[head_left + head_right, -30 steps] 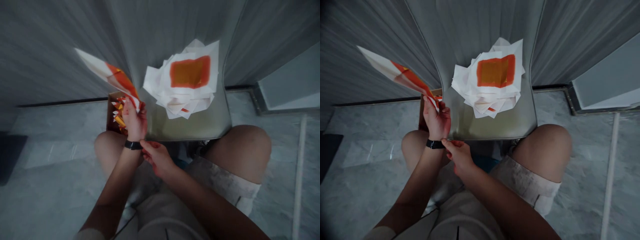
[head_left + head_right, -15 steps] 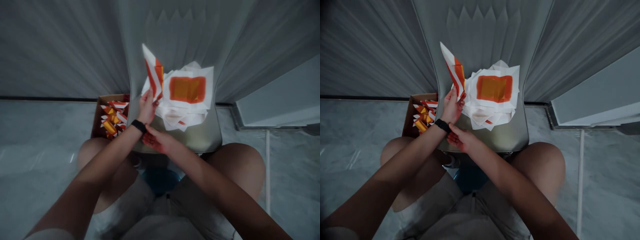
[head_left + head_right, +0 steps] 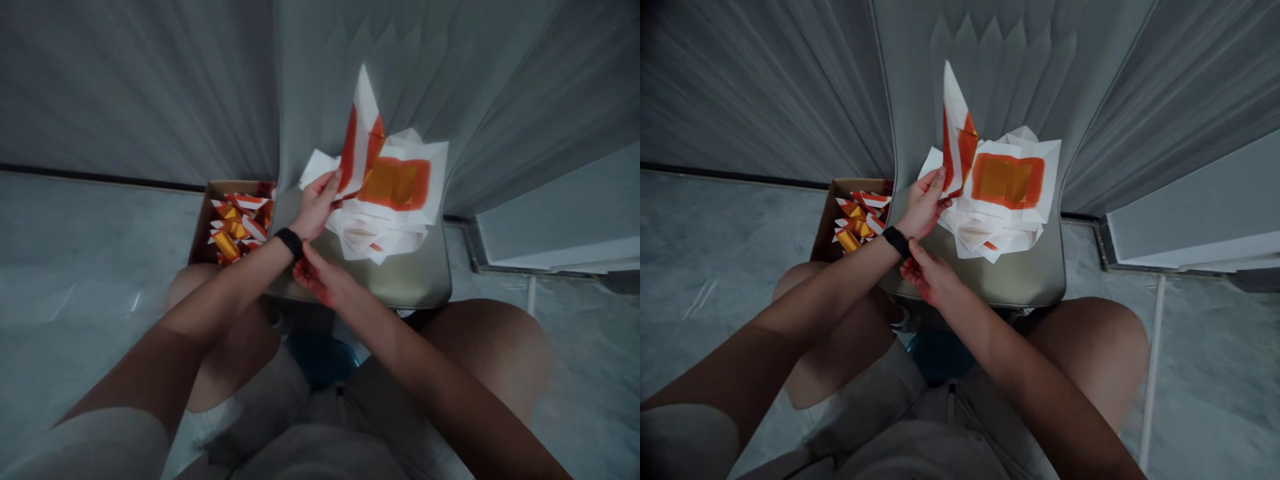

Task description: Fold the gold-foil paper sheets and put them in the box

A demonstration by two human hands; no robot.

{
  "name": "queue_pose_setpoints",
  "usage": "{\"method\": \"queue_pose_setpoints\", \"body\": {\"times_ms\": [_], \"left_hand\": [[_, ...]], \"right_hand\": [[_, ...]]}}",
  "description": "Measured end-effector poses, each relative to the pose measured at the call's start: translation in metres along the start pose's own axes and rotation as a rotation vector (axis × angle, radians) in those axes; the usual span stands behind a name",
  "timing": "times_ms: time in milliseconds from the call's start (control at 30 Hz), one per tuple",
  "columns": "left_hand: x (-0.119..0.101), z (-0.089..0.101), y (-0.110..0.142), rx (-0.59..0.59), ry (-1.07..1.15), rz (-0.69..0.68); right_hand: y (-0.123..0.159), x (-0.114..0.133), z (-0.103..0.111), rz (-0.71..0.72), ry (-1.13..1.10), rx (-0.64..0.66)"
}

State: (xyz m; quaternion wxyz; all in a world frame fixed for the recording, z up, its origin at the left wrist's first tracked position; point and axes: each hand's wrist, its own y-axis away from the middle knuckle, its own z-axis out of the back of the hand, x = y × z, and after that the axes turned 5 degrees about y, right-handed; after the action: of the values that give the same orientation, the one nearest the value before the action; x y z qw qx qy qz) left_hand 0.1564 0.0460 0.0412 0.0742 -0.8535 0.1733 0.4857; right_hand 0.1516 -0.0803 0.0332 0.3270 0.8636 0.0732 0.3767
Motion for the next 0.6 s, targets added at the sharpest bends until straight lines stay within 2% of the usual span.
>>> {"method": "queue_pose_setpoints", "body": {"times_ms": [100,233,367,433,600], "left_hand": [[0.002,0.005,0.001,0.01,-0.03,-0.031],[-0.001,0.01,0.003,-0.001,-0.086,-0.091],[-0.005,0.011,0.005,-0.029,-0.127,-0.129],[-0.005,0.012,0.005,-0.035,-0.142,-0.141],[-0.005,0.015,0.007,-0.048,-0.197,-0.141]], "right_hand": [[0.004,-0.004,-0.004,-0.118,-0.065,-0.031],[0.006,-0.01,-0.009,-0.095,-0.125,-0.107],[0.009,-0.014,-0.012,-0.102,-0.152,-0.047],[0.015,-0.015,-0.012,-0.07,-0.137,-0.032],[0.032,-0.022,-0.016,0.113,-0.051,-0.065]]}}
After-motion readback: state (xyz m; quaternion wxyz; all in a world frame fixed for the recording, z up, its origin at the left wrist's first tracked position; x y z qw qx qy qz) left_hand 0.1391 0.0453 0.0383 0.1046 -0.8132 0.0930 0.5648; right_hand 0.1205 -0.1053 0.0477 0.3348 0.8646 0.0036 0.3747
